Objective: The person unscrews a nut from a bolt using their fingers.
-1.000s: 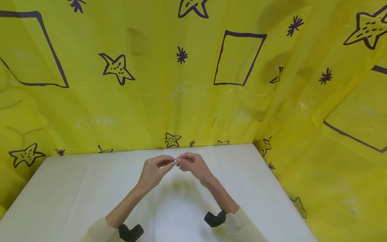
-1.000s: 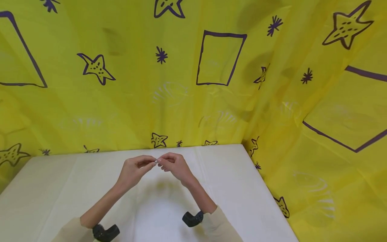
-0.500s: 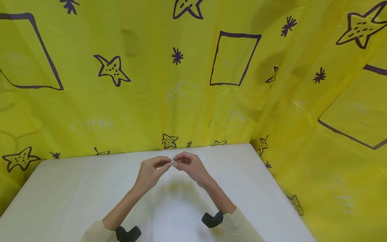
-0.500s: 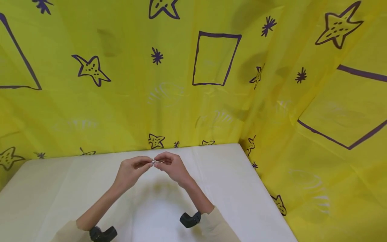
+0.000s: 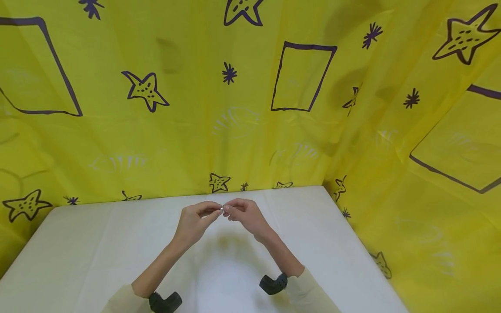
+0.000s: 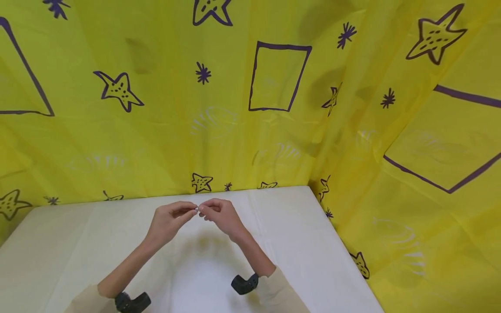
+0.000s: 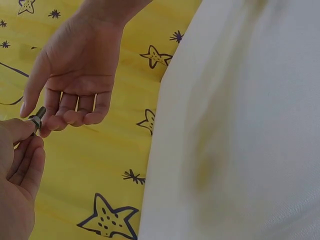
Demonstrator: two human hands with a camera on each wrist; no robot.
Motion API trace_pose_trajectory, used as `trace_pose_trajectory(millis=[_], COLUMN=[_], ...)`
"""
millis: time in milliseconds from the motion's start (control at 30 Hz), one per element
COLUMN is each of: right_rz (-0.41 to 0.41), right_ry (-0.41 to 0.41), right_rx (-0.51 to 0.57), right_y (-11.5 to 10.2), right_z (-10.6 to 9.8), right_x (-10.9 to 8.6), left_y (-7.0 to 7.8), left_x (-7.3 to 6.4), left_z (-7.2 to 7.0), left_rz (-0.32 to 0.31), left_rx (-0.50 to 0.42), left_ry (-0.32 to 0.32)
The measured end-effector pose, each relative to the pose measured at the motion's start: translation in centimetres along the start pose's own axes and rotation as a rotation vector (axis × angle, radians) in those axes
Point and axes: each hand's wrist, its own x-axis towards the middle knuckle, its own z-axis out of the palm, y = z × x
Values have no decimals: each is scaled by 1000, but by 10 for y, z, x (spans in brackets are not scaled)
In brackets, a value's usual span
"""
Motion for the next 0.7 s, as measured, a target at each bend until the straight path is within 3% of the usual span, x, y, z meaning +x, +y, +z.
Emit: trace_pose_trajectory(millis=[467,700], right_rz=[-54,-34], right_ry=[-27,-44], right_rx=[1,-3], right_y=[-2,-4], right_z=[-3,-3], right_x=[-2,-2], left_y=[3,5], left_x=[0,0], left_z=[0,0], left_rz=[-1,-9], left_rx=[-6,-1], left_ry=[-1,-3])
